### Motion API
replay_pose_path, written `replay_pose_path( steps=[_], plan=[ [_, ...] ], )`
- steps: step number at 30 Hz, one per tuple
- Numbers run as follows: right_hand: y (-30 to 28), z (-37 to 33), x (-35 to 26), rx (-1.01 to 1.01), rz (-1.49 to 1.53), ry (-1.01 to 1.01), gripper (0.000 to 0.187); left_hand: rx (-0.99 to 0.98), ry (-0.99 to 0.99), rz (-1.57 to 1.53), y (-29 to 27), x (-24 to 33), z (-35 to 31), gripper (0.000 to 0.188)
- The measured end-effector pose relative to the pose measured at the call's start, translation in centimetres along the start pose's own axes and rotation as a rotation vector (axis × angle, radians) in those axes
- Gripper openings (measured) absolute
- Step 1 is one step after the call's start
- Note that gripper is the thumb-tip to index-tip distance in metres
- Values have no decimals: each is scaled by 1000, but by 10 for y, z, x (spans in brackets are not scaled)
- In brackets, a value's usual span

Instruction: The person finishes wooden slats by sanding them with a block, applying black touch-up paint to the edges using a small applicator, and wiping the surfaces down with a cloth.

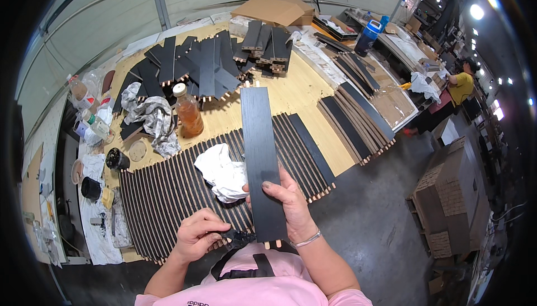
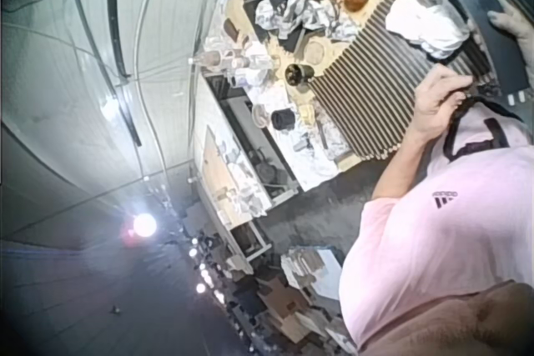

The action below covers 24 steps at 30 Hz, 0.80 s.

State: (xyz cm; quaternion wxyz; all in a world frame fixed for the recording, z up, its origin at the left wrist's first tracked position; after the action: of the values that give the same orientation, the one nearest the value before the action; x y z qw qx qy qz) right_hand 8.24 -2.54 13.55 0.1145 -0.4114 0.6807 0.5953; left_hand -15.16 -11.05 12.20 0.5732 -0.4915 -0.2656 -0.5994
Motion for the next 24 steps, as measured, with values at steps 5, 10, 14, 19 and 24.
replay_pose_path(
  steps=[5,10,14,19,24],
  plan=[
    [0,0,0,-14,39,11,59,-23,-27,-18,-1,0,4,27],
    [1,0,0,-25,47,5,60,24,-39,-29,-1,0,3,27],
    [0,0,0,-21,30,4,60,-32,-46,-41,-2,-2,2,27],
    [1,-2,1,-8,23,2,60,15,-81,-33,-1,0,1,26],
    [2,-5,-1,-5,-8,-19,59,-44,-80,-36,0,-3,-2,25]
  ],
)
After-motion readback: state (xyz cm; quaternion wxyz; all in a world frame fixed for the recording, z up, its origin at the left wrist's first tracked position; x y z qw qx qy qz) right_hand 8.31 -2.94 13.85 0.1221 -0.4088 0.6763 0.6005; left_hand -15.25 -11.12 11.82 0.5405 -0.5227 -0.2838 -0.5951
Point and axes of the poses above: each hand's wrist, its own z-axis towards the middle knuckle, its own y-axis out of the palm, x = y × z, the point moved 4 cm from there along z, towards the middle knuckle, and after that the axes turned 6 degrees about z, right-handed, at the moved point
